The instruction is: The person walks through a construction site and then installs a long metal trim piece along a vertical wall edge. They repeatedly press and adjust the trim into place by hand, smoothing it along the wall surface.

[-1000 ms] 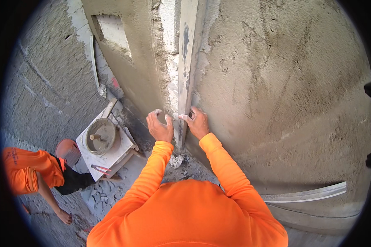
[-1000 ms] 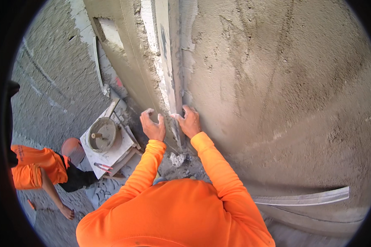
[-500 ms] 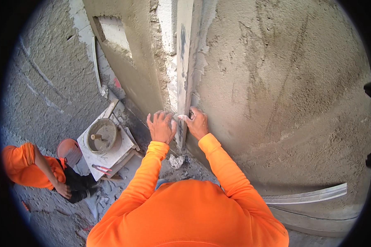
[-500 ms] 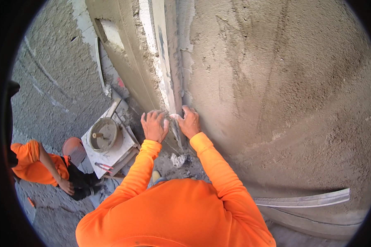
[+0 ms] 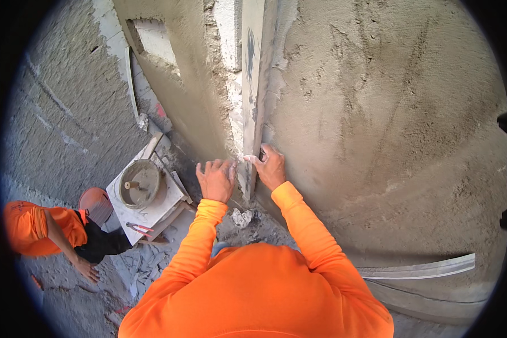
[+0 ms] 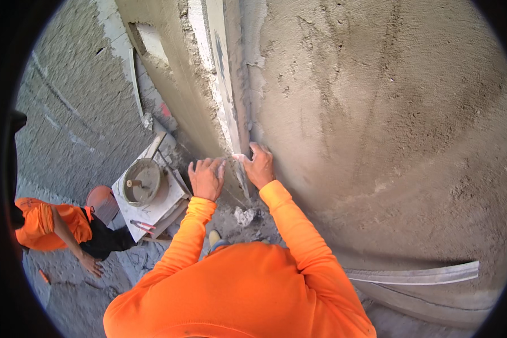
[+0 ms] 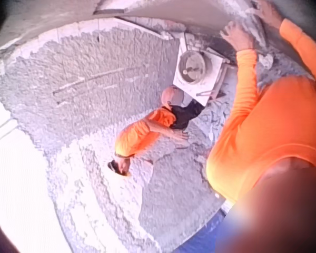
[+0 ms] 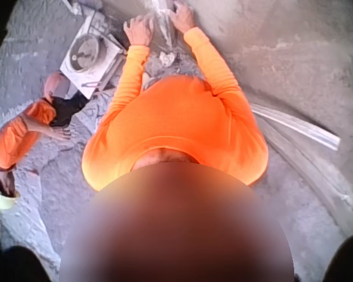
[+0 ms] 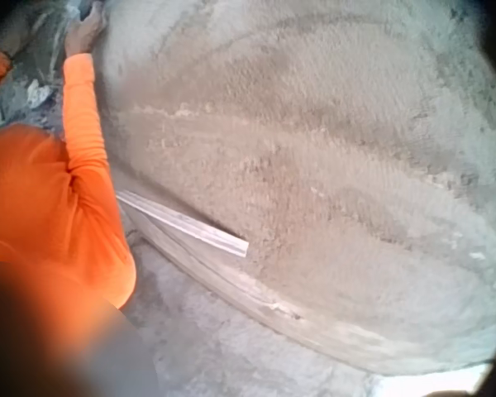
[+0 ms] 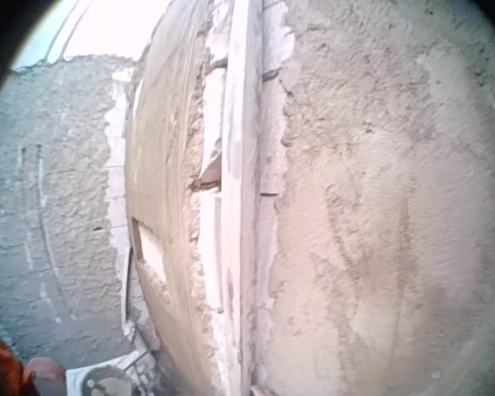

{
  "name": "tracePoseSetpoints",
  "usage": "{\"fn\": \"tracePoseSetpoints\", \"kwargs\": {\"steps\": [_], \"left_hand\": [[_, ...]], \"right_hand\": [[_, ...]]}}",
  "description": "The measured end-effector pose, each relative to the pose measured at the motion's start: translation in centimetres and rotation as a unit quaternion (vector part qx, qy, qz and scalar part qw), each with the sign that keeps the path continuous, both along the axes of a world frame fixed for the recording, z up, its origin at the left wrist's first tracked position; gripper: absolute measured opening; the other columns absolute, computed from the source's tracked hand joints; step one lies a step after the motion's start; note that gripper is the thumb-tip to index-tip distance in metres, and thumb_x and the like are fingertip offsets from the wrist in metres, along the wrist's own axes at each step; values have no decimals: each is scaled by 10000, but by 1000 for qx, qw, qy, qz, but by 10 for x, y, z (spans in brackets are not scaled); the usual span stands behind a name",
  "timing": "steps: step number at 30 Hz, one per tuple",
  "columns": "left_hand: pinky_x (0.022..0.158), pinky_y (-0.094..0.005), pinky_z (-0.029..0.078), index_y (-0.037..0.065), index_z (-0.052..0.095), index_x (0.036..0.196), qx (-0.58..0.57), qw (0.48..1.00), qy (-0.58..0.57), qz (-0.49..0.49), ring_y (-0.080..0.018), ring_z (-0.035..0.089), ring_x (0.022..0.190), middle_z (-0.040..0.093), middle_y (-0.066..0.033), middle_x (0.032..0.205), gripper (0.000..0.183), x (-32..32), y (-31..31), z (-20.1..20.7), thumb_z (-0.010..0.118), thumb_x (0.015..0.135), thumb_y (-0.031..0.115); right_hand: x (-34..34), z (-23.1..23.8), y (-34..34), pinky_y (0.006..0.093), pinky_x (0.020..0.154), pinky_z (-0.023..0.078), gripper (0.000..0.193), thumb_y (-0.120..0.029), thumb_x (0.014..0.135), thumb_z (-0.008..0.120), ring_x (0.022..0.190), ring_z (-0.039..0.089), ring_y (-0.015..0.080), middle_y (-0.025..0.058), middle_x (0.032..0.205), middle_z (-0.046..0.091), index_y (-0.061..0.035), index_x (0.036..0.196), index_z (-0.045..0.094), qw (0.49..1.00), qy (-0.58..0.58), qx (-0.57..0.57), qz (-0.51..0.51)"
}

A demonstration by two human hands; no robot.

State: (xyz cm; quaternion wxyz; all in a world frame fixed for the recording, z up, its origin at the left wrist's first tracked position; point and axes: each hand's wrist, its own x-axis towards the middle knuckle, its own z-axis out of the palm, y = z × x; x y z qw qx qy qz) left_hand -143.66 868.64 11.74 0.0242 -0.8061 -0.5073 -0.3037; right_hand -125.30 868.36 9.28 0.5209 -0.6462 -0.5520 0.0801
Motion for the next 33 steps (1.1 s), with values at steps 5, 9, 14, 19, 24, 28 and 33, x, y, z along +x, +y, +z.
{"fn": "tracePoseSetpoints", "kwargs": {"steps": [5, 9, 14, 19, 24, 28, 33], "left_hand": [[1010, -526, 416, 101, 777, 1047, 34, 997, -44, -51, -301, 635, 977, 662, -84, 908, 207, 10, -6, -14, 702, 909, 235], [914, -445, 465, 56, 768, 960, -58, 994, -81, -53, -307, 649, 973, 693, -97, 944, 200, 32, -10, -27, 714, 877, 229], [828, -433, 519, 32, 754, 909, -20, 976, -192, -99, -339, 660, 948, 692, -134, 915, 151, 39, -1, -35, 736, 860, 174], [806, -415, 549, 24, 706, 960, -71, 943, -300, -127, -329, 696, 881, 699, -151, 925, 242, 9, 17, -14, 792, 861, 227], [752, -411, 559, 43, 628, 1039, -65, 952, -252, -163, -344, 703, 824, 704, -158, 887, 451, 18, 35, 52, 850, 844, 384], [735, -399, 581, 33, 633, 1076, -85, 967, -189, -151, -312, 734, 793, 730, -141, 854, 459, 32, 44, 66, 873, 827, 334], [710, -425, 579, -8, 619, 1064, -165, 965, -169, -113, -351, 757, 766, 756, -193, 829, 495, 35, 49, 55, 830, 875, 397]], "right_hand": [[-1, 4, -2, 415, 641, 483, 526, -290, 742, 935, 683, 567, 279, 170, 792, 607, 54, 1060, 697, 1000, -7, -6, -5], [-1, 8, -3, 400, 651, 486, 509, -266, 734, 935, 707, 572, 265, 158, 851, 611, 53, 1055, 703, 1000, 7, 15, 3], [-2, 10, -5, 427, 686, 515, 522, -237, 733, 931, 743, 608, 319, 191, 942, 638, 72, 1077, 690, 1000, 13, -14, 11], [-2, 10, -5, 387, 672, 506, 501, -216, 737, 932, 712, 569, 254, 142, 891, 610, 59, 1086, 699, 1000, 16, 3, 9], [-2, 11, -5, 393, 687, 523, 429, -122, 755, 883, 721, 596, 262, 154, 960, 640, 39, 1106, 697, 1000, 4, -14, 3], [-5, 11, -7, 394, 687, 528, 396, -93, 764, 850, 721, 605, 269, 149, 971, 644, 27, 1110, 698, 999, 30, -11, 2], [-8, 12, -10, 412, 701, 537, 487, -156, 756, 900, 756, 627, 306, 189, 1041, 660, 71, 1129, 684, 998, 52, -24, -4]]}}
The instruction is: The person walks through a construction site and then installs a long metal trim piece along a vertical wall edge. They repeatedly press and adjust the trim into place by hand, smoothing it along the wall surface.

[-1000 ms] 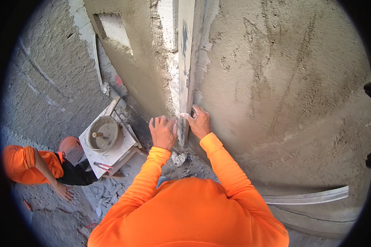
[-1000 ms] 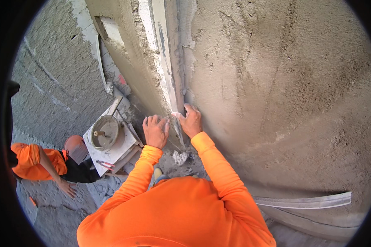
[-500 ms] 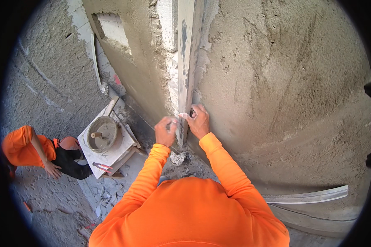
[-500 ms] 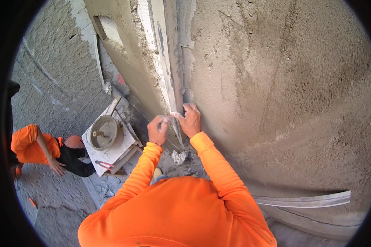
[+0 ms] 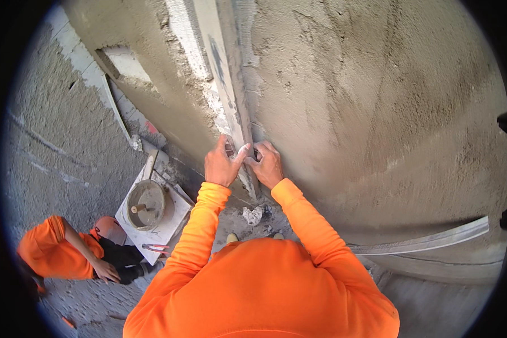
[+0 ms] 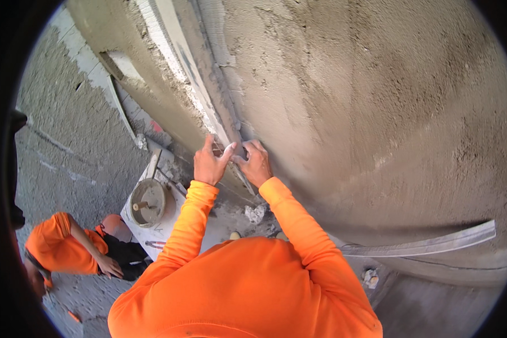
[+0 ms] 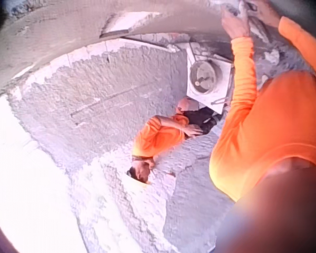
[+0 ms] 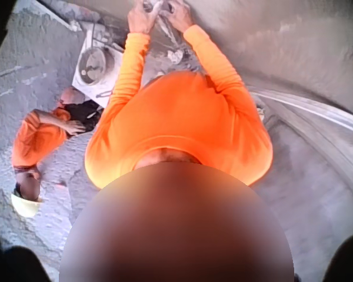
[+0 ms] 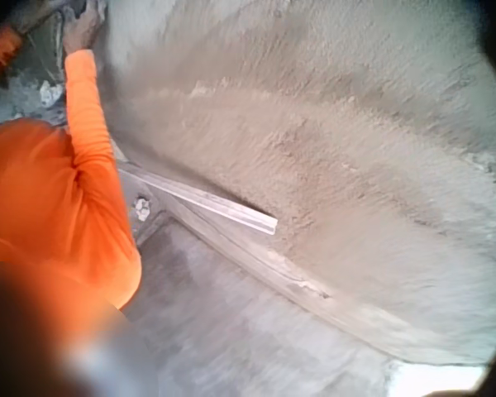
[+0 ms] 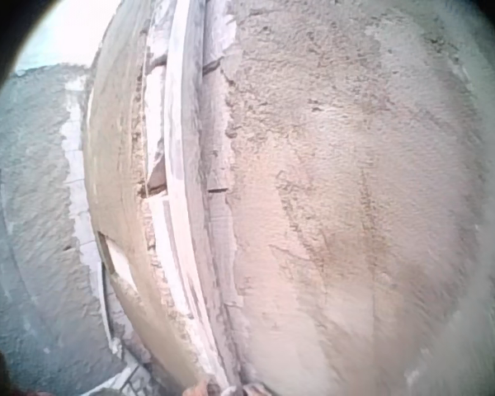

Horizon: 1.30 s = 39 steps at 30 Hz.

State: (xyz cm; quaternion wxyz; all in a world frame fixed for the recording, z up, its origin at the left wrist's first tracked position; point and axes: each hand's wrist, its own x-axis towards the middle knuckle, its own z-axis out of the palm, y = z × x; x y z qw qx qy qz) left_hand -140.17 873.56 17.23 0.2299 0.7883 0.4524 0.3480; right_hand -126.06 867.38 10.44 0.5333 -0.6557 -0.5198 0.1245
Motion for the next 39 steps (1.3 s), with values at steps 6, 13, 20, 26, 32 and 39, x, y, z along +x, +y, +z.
{"fn": "tracePoseSetpoints", "kwargs": {"steps": [6, 13, 20, 26, 32, 39], "left_hand": [[712, -416, 575, -32, 602, 1018, -82, 995, -53, -4, -344, 774, 788, 747, -212, 778, 514, 0, -5, 0, 800, 905, 430], [734, -470, 583, -22, 585, 1049, -51, 998, -38, 7, -416, 757, 816, 752, -233, 828, 519, 7, -7, -9, 789, 917, 436], [727, -471, 586, -18, 568, 1031, -49, 997, -58, 2, -422, 755, 816, 747, -236, 820, 503, 8, -7, -10, 781, 930, 427], [728, -469, 588, -25, 568, 1053, -48, 998, -37, -9, -416, 759, 816, 750, -236, 819, 505, 6, -7, -4, 793, 924, 407], [671, -443, 541, -32, 571, 990, -43, 997, -61, -11, -413, 725, 720, 700, -228, 720, 457, 8, -8, 4, 785, 938, 369], [725, -455, 576, -36, 598, 1022, -77, 996, -25, -25, -404, 762, 815, 748, -245, 821, 465, 5, -4, 9, 800, 925, 372]], "right_hand": [[-5, 2, -2, 414, 712, 544, 495, -185, 783, 889, 785, 648, 320, 199, 1092, 670, 65, 1156, 680, 999, 4, -33, -23], [-12, -6, -10, 427, 773, 568, 475, -202, 818, 864, 835, 701, 334, 185, 995, 718, 6, 1210, 695, 994, 39, -35, -99], [-51, -15, -39, 488, 790, 569, 247, -142, 985, 636, 907, 711, 427, 217, 966, 730, -67, 1207, 714, 975, 158, -35, -149], [-8, 14, -20, 544, 819, 553, 198, -124, 986, 584, 973, 683, 474, 253, 1023, 724, -65, 1110, 726, 993, -55, -8, -100], [5, -1, 10, 548, 835, 551, 189, -158, 978, 598, 945, 684, 483, 233, 983, 732, -80, 1076, 739, 985, 21, -22, -171], [-46, -15, -25, 542, 846, 549, 249, -184, 981, 608, 952, 680, 501, 275, 961, 722, -66, 1168, 722, 975, 95, -115, -167]]}}
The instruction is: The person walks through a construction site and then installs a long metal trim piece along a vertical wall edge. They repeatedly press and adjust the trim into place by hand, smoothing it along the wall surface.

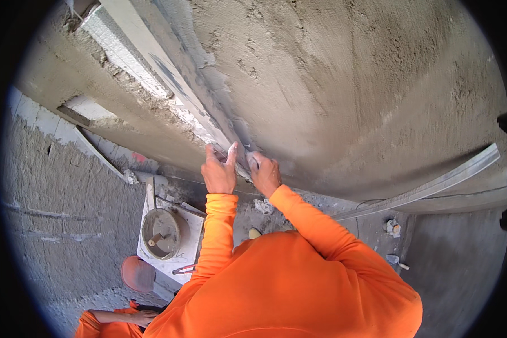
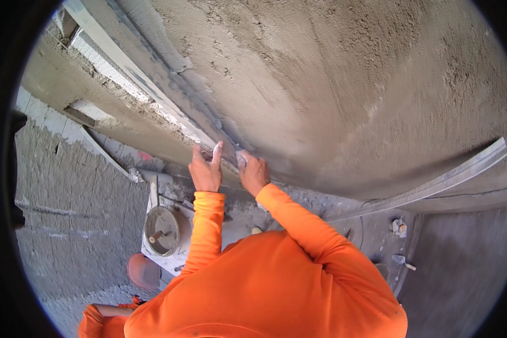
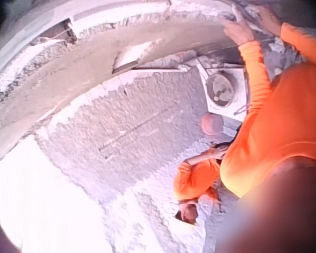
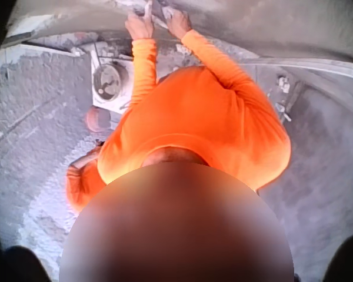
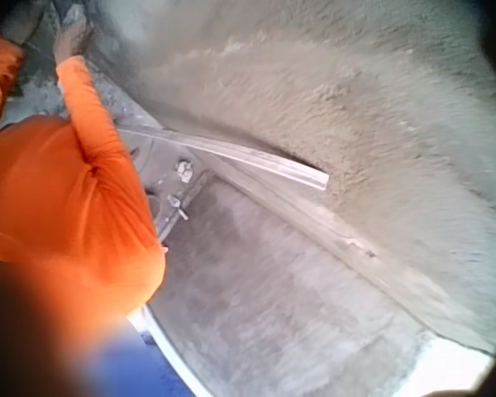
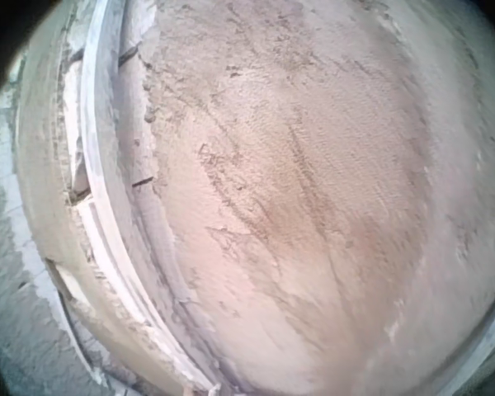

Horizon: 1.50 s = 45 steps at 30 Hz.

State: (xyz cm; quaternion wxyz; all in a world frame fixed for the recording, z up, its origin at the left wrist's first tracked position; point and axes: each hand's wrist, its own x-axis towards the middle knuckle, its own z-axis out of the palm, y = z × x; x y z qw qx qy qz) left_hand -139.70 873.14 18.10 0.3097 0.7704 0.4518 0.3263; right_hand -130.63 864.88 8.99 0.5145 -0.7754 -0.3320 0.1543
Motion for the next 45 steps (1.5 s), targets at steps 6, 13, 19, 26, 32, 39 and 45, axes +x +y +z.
{"fn": "tracePoseSetpoints", "kwargs": {"steps": [6, 13, 19, 26, 32, 39, 45], "left_hand": [[673, -434, 552, -22, 589, 960, -28, 999, -4, -28, -366, 746, 722, 738, -228, 779, 435, -5, 6, 6, 816, 916, 347], [684, -424, 555, -15, 594, 923, -34, 998, -23, -56, -340, 748, 716, 739, -212, 763, 441, -9, 10, 9, 836, 895, 353], [692, -433, 553, -10, 600, 911, -30, 998, -29, -55, -357, 739, 717, 739, -210, 779, 472, -12, 17, -2, 858, 867, 383], [689, -441, 548, -1, 605, 902, -10, 998, -34, -47, -365, 715, 697, 710, -196, 749, 495, -13, 23, -13, 880, 833, 405], [698, -440, 557, 5, 603, 902, -22, 998, -41, -48, -366, 722, 714, 718, -192, 770, 501, -16, 19, -11, 882, 829, 414], [708, -446, 566, 1, 609, 909, -1, 998, -39, -49, -367, 737, 743, 728, -194, 788, 513, -17, 21, -12, 879, 829, 431], [716, -443, 574, -7, 619, 921, -4, 998, -31, -52, -367, 742, 750, 727, -193, 774, 512, -17, 21, -10, 882, 828, 423]], "right_hand": [[-25, 33, -11, 552, 861, 548, 390, -240, 975, 636, 935, 694, 503, 324, 925, 713, 67, 1215, 646, 999, -27, -7, 35], [-22, 25, 1, 577, 766, 560, 219, -180, 954, 637, 821, 705, 497, 272, 836, 716, 24, 1036, 645, 982, -164, -88, 35], [-3, 16, 3, 548, 763, 562, 96, -96, 926, 648, 790, 687, 484, 251, 858, 721, -11, 965, 669, 992, -122, -22, 38], [-4, 22, 4, 473, 723, 602, 76, -63, 959, 634, 799, 742, 370, 229, 852, 731, 6, 968, 664, 999, -32, 2, 29], [-9, 22, 8, 359, 698, 653, 107, -77, 1047, 610, 813, 756, 251, 168, 945, 728, 23, 1014, 631, 894, 432, 117, 18], [-10, 6, 9, 386, 774, 647, 81, -63, 1034, 631, 824, 729, 238, 121, 977, 698, 10, 1069, 624, 922, 359, 141, 18], [-4, -22, 10, 420, 876, 623, 90, -69, 1001, 671, 883, 735, 263, 120, 965, 705, 2, 1045, 639, 827, 503, 244, 65]]}}
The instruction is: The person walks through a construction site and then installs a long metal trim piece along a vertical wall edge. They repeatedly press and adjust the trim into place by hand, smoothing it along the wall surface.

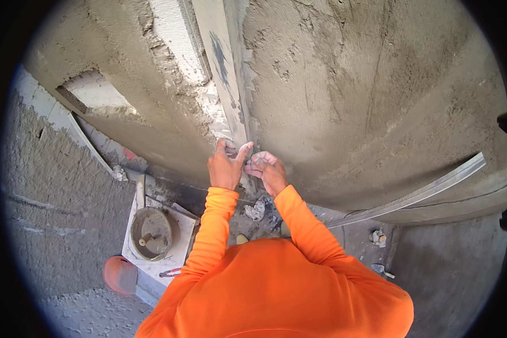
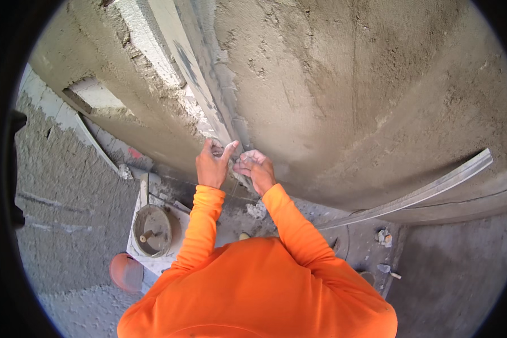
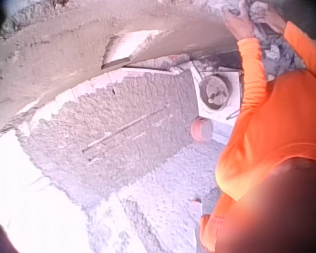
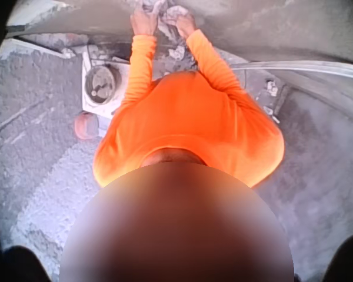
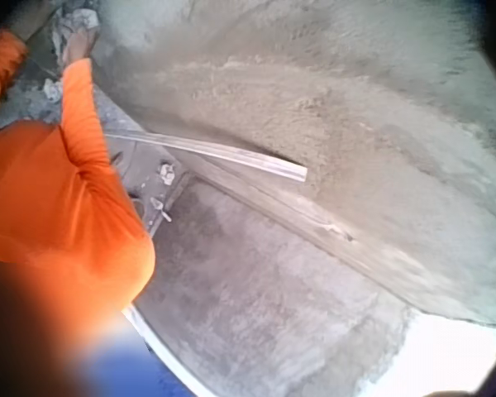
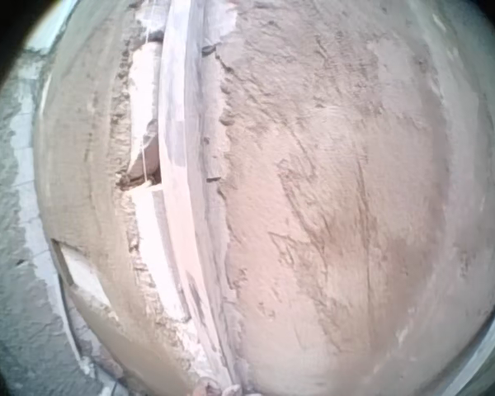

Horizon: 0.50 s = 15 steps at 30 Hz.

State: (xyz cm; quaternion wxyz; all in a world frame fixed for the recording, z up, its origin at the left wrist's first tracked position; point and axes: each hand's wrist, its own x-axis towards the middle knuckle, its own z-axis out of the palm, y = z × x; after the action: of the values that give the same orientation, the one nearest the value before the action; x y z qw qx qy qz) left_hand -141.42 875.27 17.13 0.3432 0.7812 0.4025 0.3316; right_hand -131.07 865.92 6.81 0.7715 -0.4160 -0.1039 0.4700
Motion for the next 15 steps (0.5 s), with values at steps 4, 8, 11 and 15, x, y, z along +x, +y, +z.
{"fn": "tracePoseSetpoints", "kwargs": {"steps": [4, 8, 11, 15], "left_hand": [[721, -448, 584, 22, 661, 995, 34, 998, -47, -34, -365, 733, 766, 731, -167, 869, 330, -16, -4, 0, 825, 894, 290], [814, -447, 565, 107, 707, 1146, 277, 951, 15, -139, -349, 682, 950, 686, -104, 1100, 277, -44, -7, -7, 753, 875, 74], [809, -442, 529, 134, 715, 1192, 329, 925, 26, -185, -333, 633, 956, 664, -77, 1139, 375, -54, -5, -15, 768, 829, 53], [748, -420, 462, 214, 733, 1174, 433, 877, 32, -207, -296, 589, 889, 656, -48, 1165, 405, -60, -4, -20, 796, 789, 105]], "right_hand": [[4, -9, 0, 431, 902, 616, 91, -57, 991, 673, 911, 735, 283, 122, 996, 703, -5, 1058, 638, 998, 38, 41, 23], [7, -9, 2, 417, 923, 600, 67, -73, 1019, 640, 939, 727, 249, 83, 1019, 695, -33, 1072, 640, 999, 33, 10, 31], [8, -8, 1, 412, 916, 600, 71, -78, 1013, 646, 937, 729, 248, 84, 1008, 695, -34, 1069, 641, 998, 35, 44, 40], [8, -8, -1, 391, 881, 598, 81, -91, 1008, 660, 934, 730, 237, 74, 990, 691, -37, 1066, 642, 998, 32, 40, 43]]}}
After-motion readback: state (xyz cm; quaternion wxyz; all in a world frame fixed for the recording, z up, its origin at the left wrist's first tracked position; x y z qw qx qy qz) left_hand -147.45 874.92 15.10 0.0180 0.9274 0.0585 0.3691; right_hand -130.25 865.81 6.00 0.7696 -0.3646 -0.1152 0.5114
